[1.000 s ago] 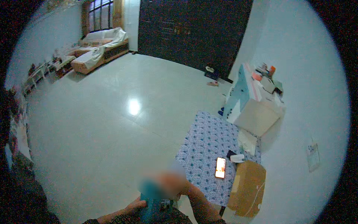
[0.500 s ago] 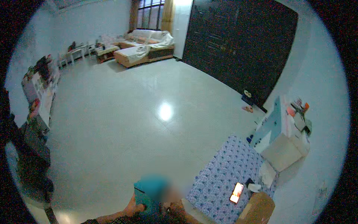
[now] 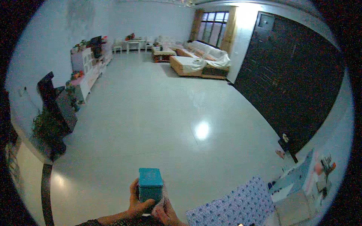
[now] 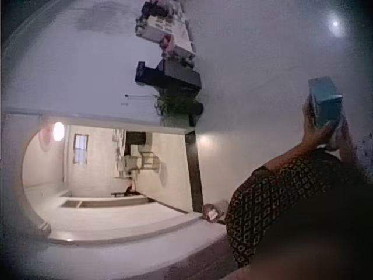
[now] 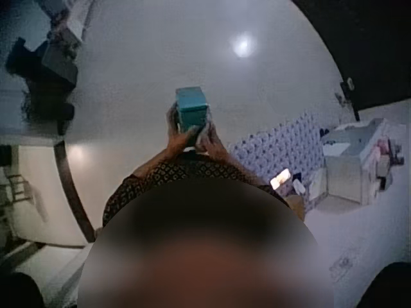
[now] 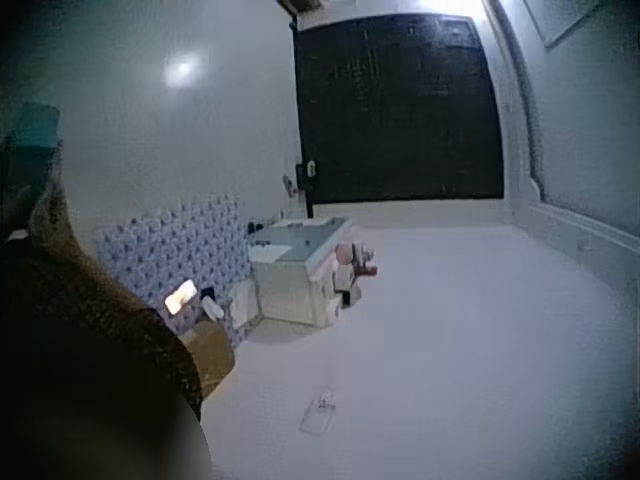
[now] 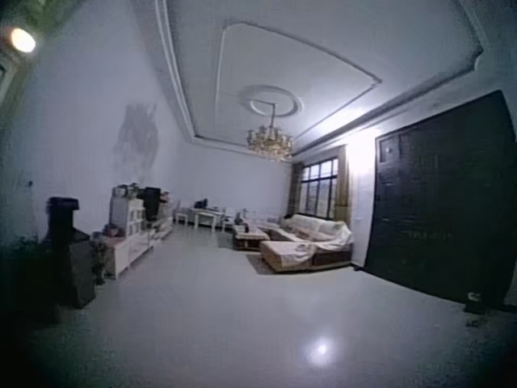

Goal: The person wipes a chair seat and backrest with a pink cloth, then moves to a table to stir a bowl of dough with a wooden spoon. After stirring, the person covers the bowl with plastic wrap and places it on a nearby surface. The person then wipes the table surface and carries a small blue box to another room.

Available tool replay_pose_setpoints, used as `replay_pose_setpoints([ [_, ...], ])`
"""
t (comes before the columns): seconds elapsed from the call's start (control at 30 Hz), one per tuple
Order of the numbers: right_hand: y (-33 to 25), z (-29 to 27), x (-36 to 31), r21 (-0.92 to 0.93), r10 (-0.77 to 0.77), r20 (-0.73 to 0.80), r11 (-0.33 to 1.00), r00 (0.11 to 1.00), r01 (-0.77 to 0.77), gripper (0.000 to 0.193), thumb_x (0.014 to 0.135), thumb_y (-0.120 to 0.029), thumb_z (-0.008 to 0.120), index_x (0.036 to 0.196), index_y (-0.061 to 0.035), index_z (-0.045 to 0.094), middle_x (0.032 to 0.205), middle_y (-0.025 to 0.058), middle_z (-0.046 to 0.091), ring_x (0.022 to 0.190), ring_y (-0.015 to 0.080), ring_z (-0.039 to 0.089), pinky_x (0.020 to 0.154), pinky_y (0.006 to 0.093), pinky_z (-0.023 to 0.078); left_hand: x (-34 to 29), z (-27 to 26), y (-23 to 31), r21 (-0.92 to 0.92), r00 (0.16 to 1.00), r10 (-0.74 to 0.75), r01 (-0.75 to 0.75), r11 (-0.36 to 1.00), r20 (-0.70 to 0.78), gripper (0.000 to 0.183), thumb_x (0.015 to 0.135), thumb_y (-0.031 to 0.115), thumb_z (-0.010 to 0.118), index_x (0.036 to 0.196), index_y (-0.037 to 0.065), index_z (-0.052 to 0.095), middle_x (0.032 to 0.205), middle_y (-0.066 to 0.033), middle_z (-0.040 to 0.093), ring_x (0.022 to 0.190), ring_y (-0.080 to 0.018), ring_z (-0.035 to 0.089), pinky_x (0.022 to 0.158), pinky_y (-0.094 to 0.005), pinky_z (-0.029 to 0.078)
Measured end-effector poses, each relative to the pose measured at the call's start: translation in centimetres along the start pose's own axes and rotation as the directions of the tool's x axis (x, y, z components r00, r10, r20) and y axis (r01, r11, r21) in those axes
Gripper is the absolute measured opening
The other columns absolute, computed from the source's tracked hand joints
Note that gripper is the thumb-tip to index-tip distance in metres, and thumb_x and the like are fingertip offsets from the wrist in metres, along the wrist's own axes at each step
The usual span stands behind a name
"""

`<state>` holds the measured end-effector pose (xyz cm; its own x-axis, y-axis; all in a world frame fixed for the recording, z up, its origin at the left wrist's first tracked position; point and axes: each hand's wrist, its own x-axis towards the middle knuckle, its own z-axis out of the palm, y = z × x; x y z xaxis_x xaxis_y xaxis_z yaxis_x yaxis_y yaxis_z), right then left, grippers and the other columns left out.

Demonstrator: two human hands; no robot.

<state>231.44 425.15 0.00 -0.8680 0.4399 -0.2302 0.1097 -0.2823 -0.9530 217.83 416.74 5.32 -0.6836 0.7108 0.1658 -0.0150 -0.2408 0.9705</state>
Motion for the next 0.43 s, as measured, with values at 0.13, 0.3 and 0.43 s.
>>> replay_pose_setpoints([
  [0.13, 0.8, -0.8, 1.4, 0.06, -0.119, 0.014, 0.991, 0.993, 0.118, 0.049, 0.091, -0.024, 0.036, 0.132, -0.0084, 0.015, 0.091, 0.007, 0.047, 0.072, 0.0131, 0.045, 0.065, 0.0315, 0.041, -1.3, 0.1, -2.0, 0.077, 0.975, 0.224, -0.223, 0.972, -0.008, 0.086, 0.071, 0.029, 0.067, 0.131, 0.006, 0.01, 0.122, -0.0163, 0.025, 0.114, -0.0282, 0.032, 0.091, -0.044, 0.033],
  [0.3, -2.1, -1.4, 3.3, 0.245, 0.043, -0.008, 0.969, 0.999, -0.039, 0.043, 0.091, -0.031, 0.035, 0.126, -0.0088, 0.029, 0.111, 0.0105, 0.047, 0.094, 0.0209, 0.05, 0.079, 0.0379, 0.043, -2.9, -0.7, -0.5, 0.054, 0.99, 0.14, -0.139, 0.989, -0.027, 0.073, 0.077, 0.026, 0.06, 0.132, 0.006, 0.016, 0.12, -0.0143, 0.027, 0.113, -0.0265, 0.032, 0.094, -0.0384, 0.029],
  [0.43, -7.1, -1.6, 2.8, 0.243, 0.176, 0.162, 0.946, 0.971, -0.212, 0.055, 0.086, -0.046, 0.037, 0.127, -0.0121, 0.027, 0.122, 0.0139, 0.042, 0.104, 0.0284, 0.049, 0.084, 0.0403, 0.044, -3.0, -2.4, -1.1, 0.098, 0.992, 0.009, -0.021, 0.995, 0.127, 0.075, 0.077, 0.028, 0.061, 0.132, 0.007, 0.014, 0.121, -0.0125, 0.029, 0.113, -0.0272, 0.032, 0.095, -0.039, 0.029],
])
